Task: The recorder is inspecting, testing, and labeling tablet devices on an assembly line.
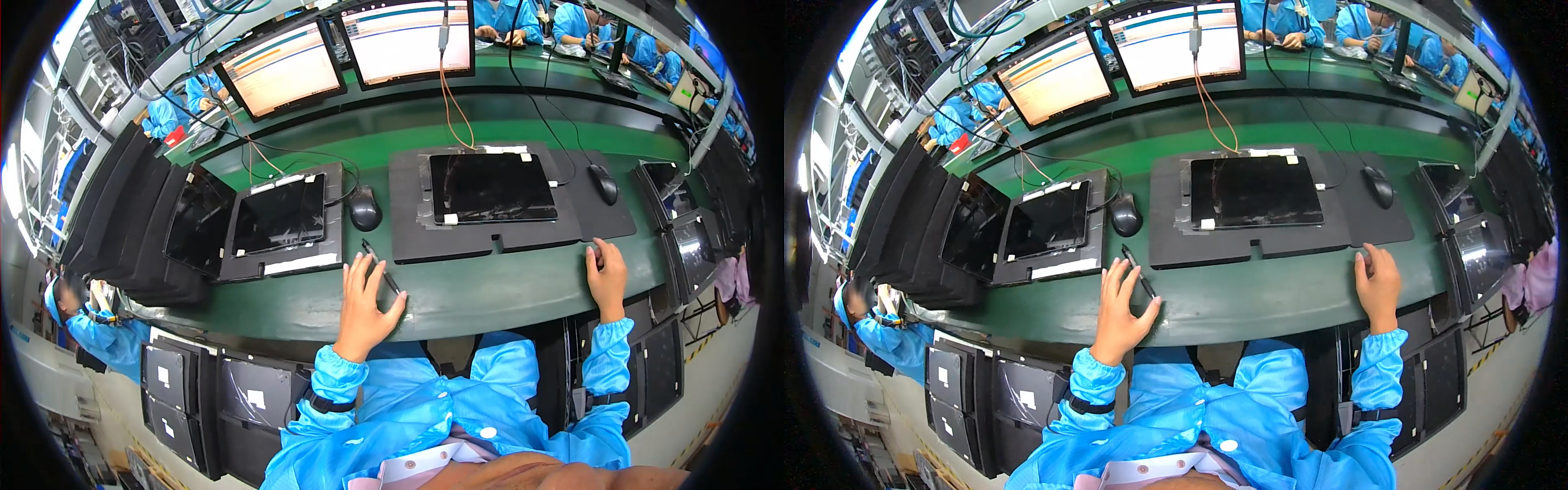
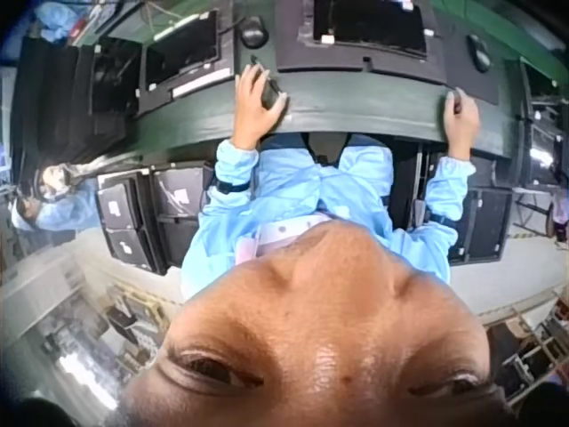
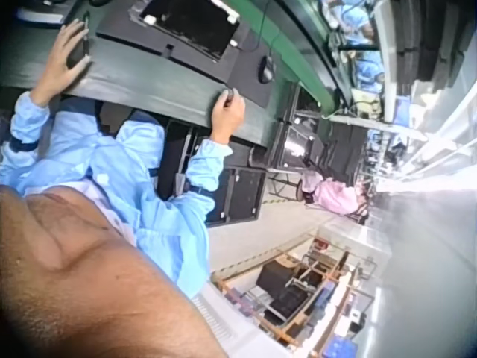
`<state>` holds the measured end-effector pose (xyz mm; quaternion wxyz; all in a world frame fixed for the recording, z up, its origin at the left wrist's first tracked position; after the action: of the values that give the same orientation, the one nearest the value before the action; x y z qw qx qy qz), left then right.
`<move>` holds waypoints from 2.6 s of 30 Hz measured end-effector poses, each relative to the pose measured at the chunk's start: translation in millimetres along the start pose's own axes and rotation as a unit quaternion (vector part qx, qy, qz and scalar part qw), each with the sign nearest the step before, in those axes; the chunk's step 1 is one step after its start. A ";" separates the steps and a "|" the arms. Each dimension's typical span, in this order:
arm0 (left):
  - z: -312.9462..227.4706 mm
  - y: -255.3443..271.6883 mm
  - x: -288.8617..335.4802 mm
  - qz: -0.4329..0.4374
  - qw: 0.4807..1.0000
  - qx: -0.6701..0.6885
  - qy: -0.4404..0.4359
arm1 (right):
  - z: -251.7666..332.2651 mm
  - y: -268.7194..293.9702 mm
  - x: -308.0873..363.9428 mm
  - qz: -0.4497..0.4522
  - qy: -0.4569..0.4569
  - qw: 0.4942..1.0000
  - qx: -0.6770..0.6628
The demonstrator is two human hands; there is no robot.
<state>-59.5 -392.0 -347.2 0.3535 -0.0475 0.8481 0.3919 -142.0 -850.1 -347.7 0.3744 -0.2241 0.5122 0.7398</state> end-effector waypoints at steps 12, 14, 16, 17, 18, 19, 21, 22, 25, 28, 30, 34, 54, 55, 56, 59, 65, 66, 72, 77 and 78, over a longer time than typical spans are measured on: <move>2.3 4.2 1.2 -0.049 0.997 0.063 0.008 | -10.0 -1.9 6.5 -0.044 -0.087 0.995 0.025; 12.5 19.3 0.6 -0.073 0.993 0.087 0.020 | 13.1 -3.7 4.5 -0.116 -0.090 0.986 -0.082; 38.2 47.6 -7.3 -0.108 0.993 0.036 0.014 | 98.7 -14.1 -19.2 -0.048 0.074 0.984 -0.157; 52.6 57.6 -23.5 -0.115 0.993 -0.029 0.003 | 143.7 -18.9 -35.0 -0.020 0.137 0.971 -0.194; 76.4 70.9 -37.3 -0.127 0.988 -0.090 0.000 | 188.6 -30.3 -52.5 0.024 0.191 0.952 -0.239; 104.6 78.1 -50.1 -0.131 0.982 -0.135 0.004 | 224.1 -48.6 -67.6 0.067 0.218 0.936 -0.270; 145.7 88.1 -69.7 -0.091 0.972 -0.212 0.032 | 285.0 -100.8 -88.8 0.079 0.289 0.914 -0.275; 160.5 90.4 -75.5 -0.048 0.968 -0.238 0.057 | 308.3 -136.5 -95.1 0.114 0.317 0.899 -0.281; 189.9 83.7 -67.8 0.067 0.969 -0.212 0.104 | 364.0 -232.6 -89.8 0.177 0.343 0.892 -0.235; 185.0 77.3 -56.3 0.047 0.970 -0.228 0.072 | 386.3 -273.8 -83.4 0.242 0.384 0.878 -0.155; 179.1 80.0 -58.1 0.068 0.970 -0.213 0.091 | 388.3 -288.3 -81.4 0.267 0.382 0.867 -0.173; 166.6 88.6 -76.1 0.052 0.975 -0.213 0.044 | 397.0 -277.3 -108.2 0.318 0.357 0.857 -0.193; 66.6 315.2 331.1 -0.483 0.508 0.389 0.598 | 345.9 -294.4 -66.6 0.203 0.277 0.924 -0.168; 70.4 317.3 370.2 -0.496 0.480 0.369 0.622 | 344.2 -289.7 -70.2 0.204 0.272 0.928 -0.155; 72.6 320.1 399.4 -0.506 0.454 0.351 0.644 | 341.4 -284.3 -75.7 0.201 0.264 0.933 -0.140; 54.7 325.9 409.0 -0.447 0.590 0.249 0.624 | 327.6 -273.4 -79.4 0.159 0.304 0.930 -0.134; 82.7 352.6 495.4 -0.475 0.478 0.349 0.651 | 354.2 -269.8 -60.4 0.180 0.281 0.923 -0.192; 88.1 354.6 488.9 -0.468 0.486 0.320 0.665 | 348.5 -265.9 -63.3 0.190 0.267 0.927 -0.184; 103.5 362.9 477.3 -0.429 0.602 -0.020 0.673 | 344.1 -261.2 -64.9 0.200 0.249 0.934 -0.158; 72.4 344.2 408.5 -0.126 0.525 -0.577 0.613 | 356.2 -262.1 -56.3 0.167 0.298 0.933 -0.118; 58.3 333.6 369.8 -0.077 0.502 -0.693 0.512 | 352.3 -264.9 -56.1 0.166 0.287 0.937 -0.113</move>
<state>-421.7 -49.0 -398.0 -0.2594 -0.5348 0.3308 0.7330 118.6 -490.6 -331.8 0.0558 -0.3798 0.5403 0.7488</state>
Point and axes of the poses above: each hand's wrist, its own x-axis away from the middle knuckle, its own y-axis out of the back of the hand, z = x × y, the point moved 3 cm from there along -x, towards the middle knuckle, and after that the axes turned 10 degrees about -z, right-handed, at the moved point
